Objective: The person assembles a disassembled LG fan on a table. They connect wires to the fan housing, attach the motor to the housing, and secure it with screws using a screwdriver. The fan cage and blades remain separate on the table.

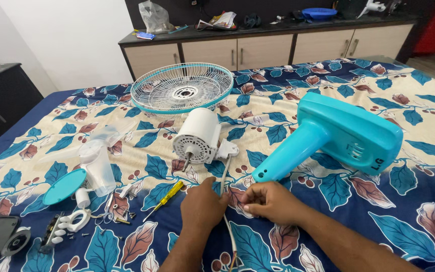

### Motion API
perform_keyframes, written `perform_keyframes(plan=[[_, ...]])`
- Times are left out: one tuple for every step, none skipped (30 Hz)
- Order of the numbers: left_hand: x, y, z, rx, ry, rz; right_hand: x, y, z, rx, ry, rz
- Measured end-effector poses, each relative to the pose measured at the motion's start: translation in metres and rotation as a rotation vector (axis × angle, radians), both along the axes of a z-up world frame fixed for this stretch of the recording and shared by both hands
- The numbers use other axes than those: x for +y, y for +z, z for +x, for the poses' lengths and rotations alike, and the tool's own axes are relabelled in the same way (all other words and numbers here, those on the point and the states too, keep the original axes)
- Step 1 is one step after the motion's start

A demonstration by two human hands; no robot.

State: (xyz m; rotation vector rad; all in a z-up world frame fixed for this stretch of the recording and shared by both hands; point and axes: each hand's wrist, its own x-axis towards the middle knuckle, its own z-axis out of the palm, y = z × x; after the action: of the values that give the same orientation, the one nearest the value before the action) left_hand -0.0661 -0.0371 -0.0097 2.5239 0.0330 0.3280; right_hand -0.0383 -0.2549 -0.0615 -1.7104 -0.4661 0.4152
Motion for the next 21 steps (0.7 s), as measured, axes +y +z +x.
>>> perform_keyframes(plan=[[-0.001,0.000,0.000,0.072,-0.014,-0.061,0.004,0.001,0.001,0.025,-0.022,-0.018],[-0.001,0.000,0.001,0.144,-0.029,-0.121,0.006,0.001,0.002,0.051,-0.056,-0.071],[-0.002,-0.001,0.003,0.212,-0.044,-0.181,0.009,0.003,0.004,0.074,-0.090,-0.125],[-0.004,-0.003,0.005,0.195,-0.076,-0.243,0.010,0.004,0.005,0.097,-0.123,-0.179],[-0.006,-0.005,0.008,0.181,-0.107,-0.307,0.013,0.005,0.006,0.223,-0.087,-0.013],[-0.008,-0.007,0.010,0.166,-0.139,-0.370,0.019,0.006,0.010,0.347,-0.050,0.154],[-0.011,-0.010,0.011,0.218,-0.132,-0.520,0.021,0.007,0.010,0.472,-0.013,0.321],[-0.013,-0.013,0.010,0.271,-0.124,-0.670,0.024,0.008,0.009,0.495,-0.104,0.262],[-0.014,-0.015,0.009,0.321,-0.114,-0.819,0.031,0.009,0.010,0.516,-0.192,0.204],[-0.017,-0.017,0.006,0.322,-0.132,-0.873,0.036,0.010,0.010,0.535,-0.281,0.147],[-0.018,-0.018,0.002,0.321,-0.148,-0.925,0.040,0.012,0.008,0.526,-0.293,0.162],[-0.018,-0.017,-0.002,0.320,-0.163,-0.977,0.044,0.013,0.007,0.517,-0.305,0.178],[-0.018,-0.016,-0.005,0.395,-0.161,-1.015,0.046,0.014,0.006,0.506,-0.319,0.192],[-0.016,-0.015,-0.010,0.471,-0.159,-1.052,0.048,0.015,0.006,0.488,-0.329,0.203],[-0.014,-0.013,-0.016,0.548,-0.155,-1.088,0.050,0.016,0.006,0.471,-0.338,0.214],[-0.011,-0.011,-0.022,0.596,-0.186,-1.104,0.052,0.016,0.005,0.455,-0.347,0.226],[-0.007,-0.009,-0.029,0.643,-0.218,-1.120,0.054,0.016,0.006,0.470,-0.401,0.214],[-0.001,-0.008,-0.035,0.690,-0.251,-1.136,0.056,0.015,0.006,0.484,-0.455,0.203],[0.005,-0.007,-0.041,0.730,-0.273,-1.142,0.058,0.014,0.007,0.499,-0.509,0.191],[0.013,-0.007,-0.048,0.770,-0.295,-1.148,0.059,0.013,0.007,0.493,-0.511,0.201],[0.022,-0.007,-0.053,0.809,-0.317,-1.154,0.060,0.012,0.008,0.486,-0.512,0.211]])
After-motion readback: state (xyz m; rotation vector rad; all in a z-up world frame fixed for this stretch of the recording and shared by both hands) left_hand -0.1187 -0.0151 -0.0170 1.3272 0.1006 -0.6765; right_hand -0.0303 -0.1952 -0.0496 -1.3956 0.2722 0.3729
